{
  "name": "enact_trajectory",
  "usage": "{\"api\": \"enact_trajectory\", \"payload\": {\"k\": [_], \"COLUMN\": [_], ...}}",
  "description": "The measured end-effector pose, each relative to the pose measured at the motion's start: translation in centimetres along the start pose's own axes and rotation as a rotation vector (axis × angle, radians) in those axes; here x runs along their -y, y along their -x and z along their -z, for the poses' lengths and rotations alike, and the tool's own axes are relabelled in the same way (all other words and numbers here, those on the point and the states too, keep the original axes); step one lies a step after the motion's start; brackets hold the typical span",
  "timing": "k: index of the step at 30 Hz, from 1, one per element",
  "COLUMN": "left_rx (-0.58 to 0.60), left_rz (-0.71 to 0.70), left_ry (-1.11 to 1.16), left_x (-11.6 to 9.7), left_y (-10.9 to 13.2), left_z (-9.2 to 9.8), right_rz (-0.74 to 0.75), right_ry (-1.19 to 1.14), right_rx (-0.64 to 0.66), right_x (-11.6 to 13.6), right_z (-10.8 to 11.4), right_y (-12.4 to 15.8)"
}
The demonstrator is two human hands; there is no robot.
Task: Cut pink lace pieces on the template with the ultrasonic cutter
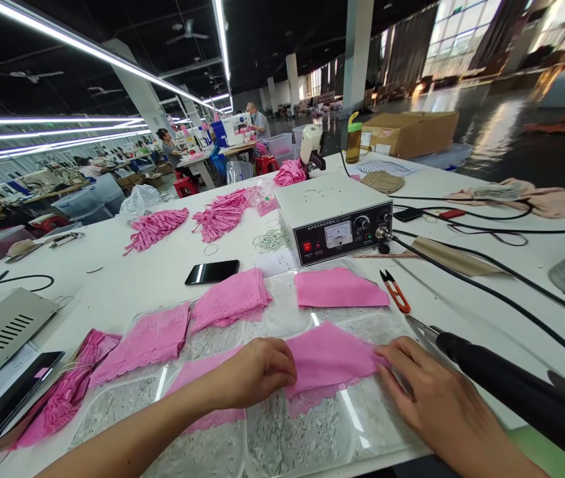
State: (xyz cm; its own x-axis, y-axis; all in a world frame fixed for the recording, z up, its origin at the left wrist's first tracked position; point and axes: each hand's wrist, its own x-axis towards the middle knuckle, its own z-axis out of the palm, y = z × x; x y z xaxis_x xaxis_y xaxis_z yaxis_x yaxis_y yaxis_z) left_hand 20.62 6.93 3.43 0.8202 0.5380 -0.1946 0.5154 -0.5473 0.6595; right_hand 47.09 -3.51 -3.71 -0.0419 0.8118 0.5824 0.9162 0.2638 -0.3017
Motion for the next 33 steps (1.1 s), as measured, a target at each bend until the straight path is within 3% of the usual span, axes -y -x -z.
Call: {"api": "enact_trajectory", "payload": {"k": [4,15,33], "left_rx": [0.002,0.011,-0.002], "left_rz": [-0.011,-0.052,0.038], "left_ry": [-0.001,-0.044,-0.153], "left_x": [0.0,-0.1,-0.5], "left_y": [0.0,-0.5,-0.3], "left_z": [0.0,-0.2,-0.3], "right_rz": [0.144,0.228,0.231], "right_ry": [-0.051,-0.242,-0.283], "right_rx": [0.062,0.229,0.233], "right_x": [1.8,6.0,6.5], "right_z": [0.1,-2.1,-3.3], "right_y": [-1.1,-2.2,-2.8]}}
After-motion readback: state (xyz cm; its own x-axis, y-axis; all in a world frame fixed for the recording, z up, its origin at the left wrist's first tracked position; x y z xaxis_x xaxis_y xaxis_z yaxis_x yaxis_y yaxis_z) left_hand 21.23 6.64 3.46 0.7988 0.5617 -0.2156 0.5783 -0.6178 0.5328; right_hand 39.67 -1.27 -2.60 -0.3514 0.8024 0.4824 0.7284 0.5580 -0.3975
